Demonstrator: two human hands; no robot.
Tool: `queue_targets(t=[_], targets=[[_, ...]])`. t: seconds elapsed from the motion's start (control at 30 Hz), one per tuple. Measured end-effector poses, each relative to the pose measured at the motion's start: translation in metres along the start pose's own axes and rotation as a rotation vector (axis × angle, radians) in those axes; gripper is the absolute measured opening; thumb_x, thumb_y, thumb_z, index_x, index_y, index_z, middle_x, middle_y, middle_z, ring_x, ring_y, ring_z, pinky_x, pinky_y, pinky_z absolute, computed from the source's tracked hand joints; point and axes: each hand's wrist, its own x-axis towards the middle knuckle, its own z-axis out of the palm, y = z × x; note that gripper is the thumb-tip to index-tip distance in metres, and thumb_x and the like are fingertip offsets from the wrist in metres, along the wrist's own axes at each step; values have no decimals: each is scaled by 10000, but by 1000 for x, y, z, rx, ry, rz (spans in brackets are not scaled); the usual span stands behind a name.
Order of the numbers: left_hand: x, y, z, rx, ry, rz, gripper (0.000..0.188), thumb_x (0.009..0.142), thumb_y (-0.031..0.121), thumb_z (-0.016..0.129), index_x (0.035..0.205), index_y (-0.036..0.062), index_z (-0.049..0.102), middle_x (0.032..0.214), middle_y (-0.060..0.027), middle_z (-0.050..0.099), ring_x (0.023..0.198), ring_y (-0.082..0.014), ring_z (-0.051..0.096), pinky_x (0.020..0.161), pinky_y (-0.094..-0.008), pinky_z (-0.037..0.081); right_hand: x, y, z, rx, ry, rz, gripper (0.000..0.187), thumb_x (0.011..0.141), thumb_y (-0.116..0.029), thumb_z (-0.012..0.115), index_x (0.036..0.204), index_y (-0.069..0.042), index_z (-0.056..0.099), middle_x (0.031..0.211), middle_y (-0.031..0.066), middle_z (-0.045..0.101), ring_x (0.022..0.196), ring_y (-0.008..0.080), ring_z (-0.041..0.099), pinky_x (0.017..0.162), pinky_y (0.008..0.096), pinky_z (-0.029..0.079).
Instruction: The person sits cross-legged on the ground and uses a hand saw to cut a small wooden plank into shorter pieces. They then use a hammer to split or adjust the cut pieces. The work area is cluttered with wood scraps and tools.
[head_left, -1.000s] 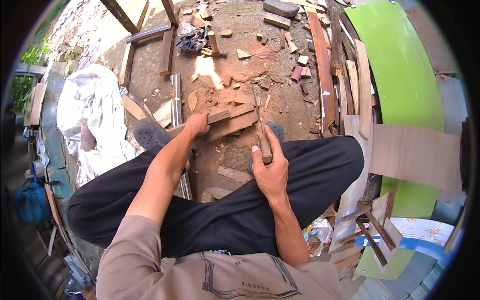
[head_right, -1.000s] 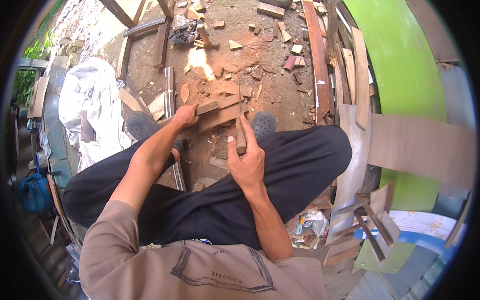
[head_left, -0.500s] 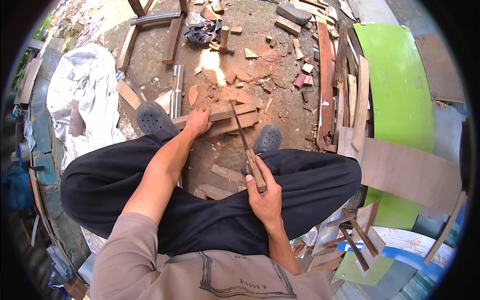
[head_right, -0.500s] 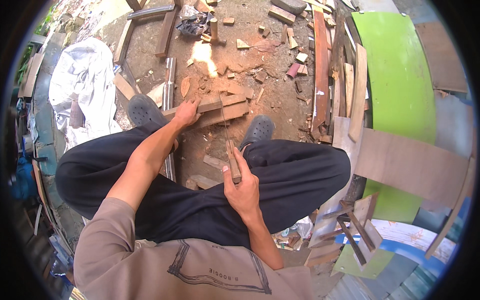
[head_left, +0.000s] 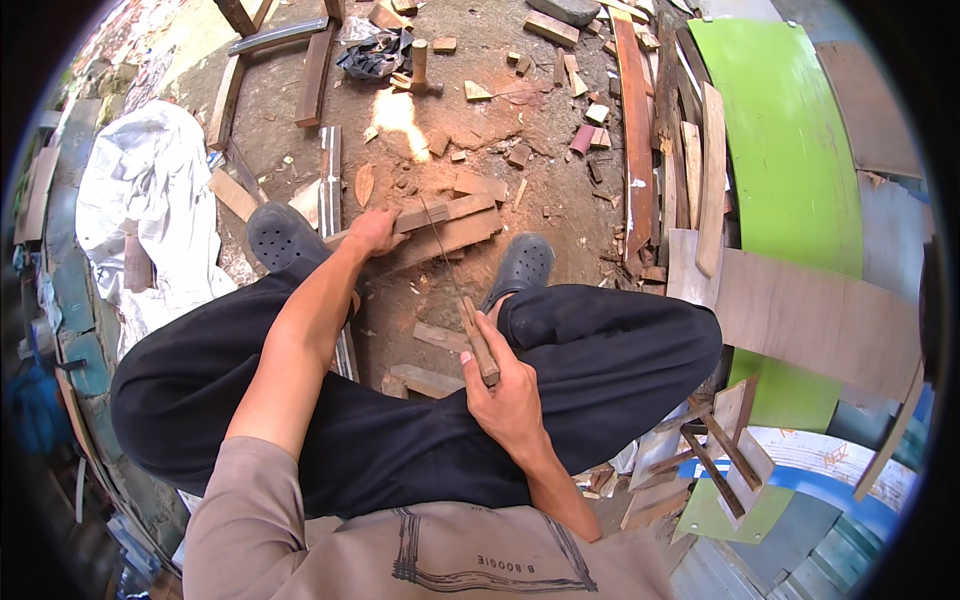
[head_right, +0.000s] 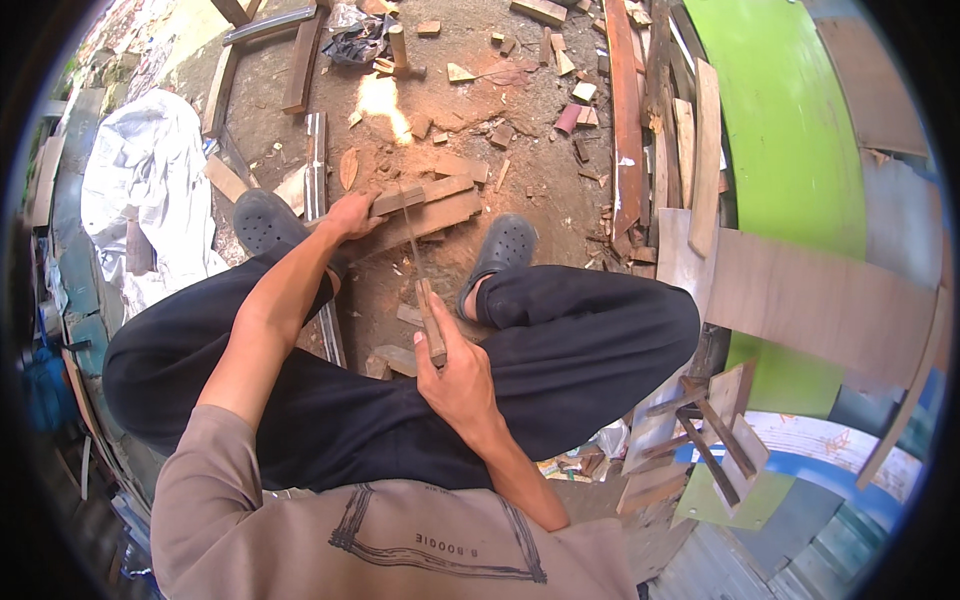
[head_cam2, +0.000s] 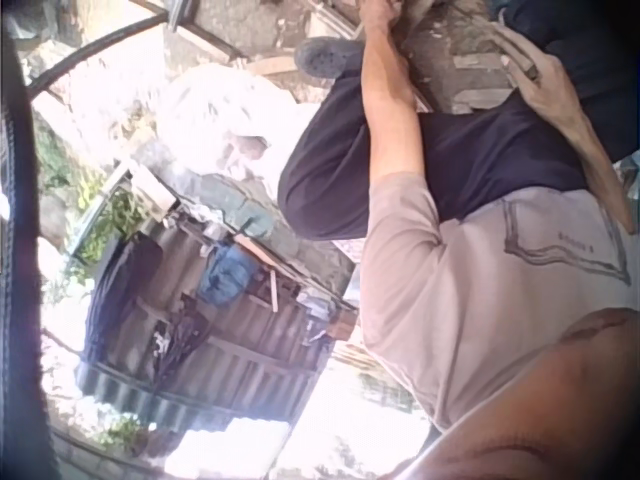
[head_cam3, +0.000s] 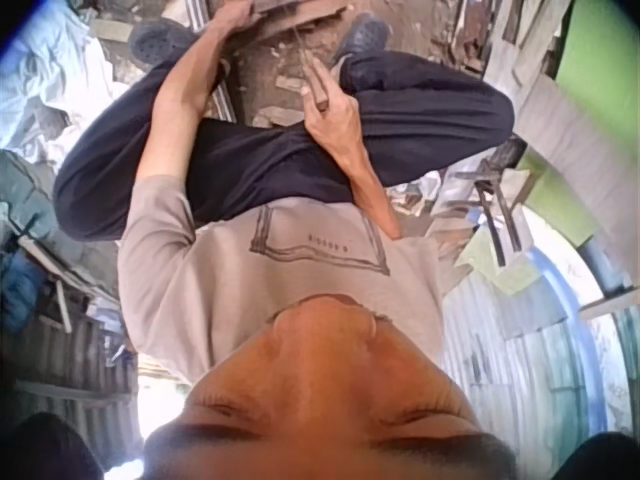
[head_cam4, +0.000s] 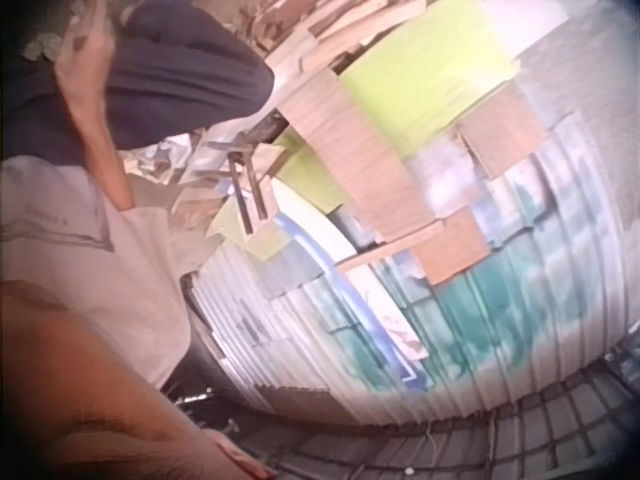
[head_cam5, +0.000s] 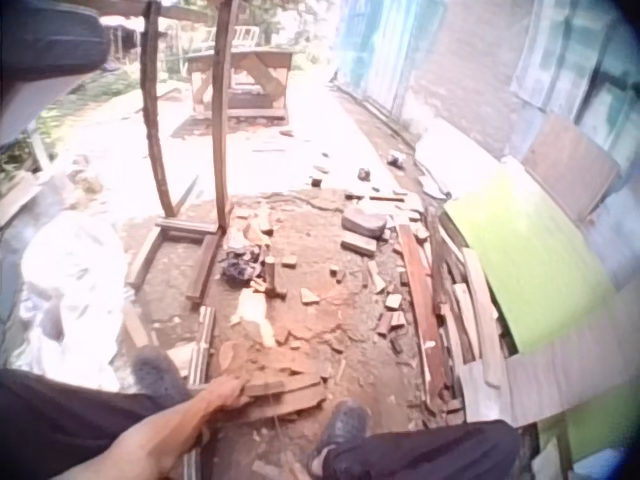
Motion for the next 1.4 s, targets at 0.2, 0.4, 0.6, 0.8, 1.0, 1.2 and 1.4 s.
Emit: queue_targets(t=[0.2, 0.4, 0.6, 0.8, 1.0, 1.2, 1.4], targets=[[-2, -2, 2, 75, 50, 80, 668, 872, 446, 753, 1378, 69, 534, 1309, -224, 600, 1226, -410, 571, 1054, -496, 463, -5, -20, -11, 54, -71, 148, 524, 962, -75, 629, 1454, 32, 488, 1099, 335, 680, 875, 449, 716, 755, 422, 552], [-4, -3, 4, 71, 117, 149, 668, 838, 427, 777, 1344, 53, 554, 1275, -205, 615, 1215, -387, 582, 1052, -466, 471, 0, -17, -12, 53, -83, 172, 546, 962, -111, 619, 1469, 19, 465, 978, 343, 682, 823, 473, 691, 749, 478, 536], [-5, 7, 1, 122, 106, 54, 625, 830, 419, 771, 1294, 32, 609, 1262, -203, 632, 1206, -373, 605, 1021, -447, 503, 20, -23, -5, 7, -158, 242, 541, 963, -135, 621, 1458, 21, 471, 899, 334, 675, 797, 464, 693, 741, 465, 532], [-3, 9, -14, 117, 84, 32, 549, 810, 428, 766, 1190, 41, 681, 1073, -232, 711, 1032, -412, 684, 930, -477, 548, 41, -49, -8, -46, -191, 321, 510, 968, -163, 627, 1423, 35, 507, 1022, 325, 686, 928, 451, 704, 823, 432, 543], [10, -4, -7, 100, 35, 16, 493, 815, 423, 760, 1119, 38, 710, 1049, -246, 722, 1036, -413, 689, 913, -483, 552, 45, -33, 3, -65, -59, 120, 503, 966, -174, 606, 1403, 58, 513, 1198, 349, 648, 1116, 485, 638, 963, 477, 499], [12, -5, -7, 64, 16, 6, 480, 820, 416, 764, 1112, 39, 705, 1069, -248, 716, 1061, -416, 680, 921, -491, 549, 44, -48, 11, -17, -92, 221, 529, 960, -175, 630, 1419, 55, 504, 1202, 338, 660, 1155, 436, 660, 991, 410, 500], [6, -1, -8, 66, 43, -6, 484, 816, 406, 775, 1129, 47, 693, 1098, -235, 712, 1074, -416, 678, 921, -495, 551, 32, -29, 15, 44, -78, 75, 578, 979, -230, 665, 1462, 28, 482, 1262, 292, 668, 1168, 382, 678, 983, 383, 502]])
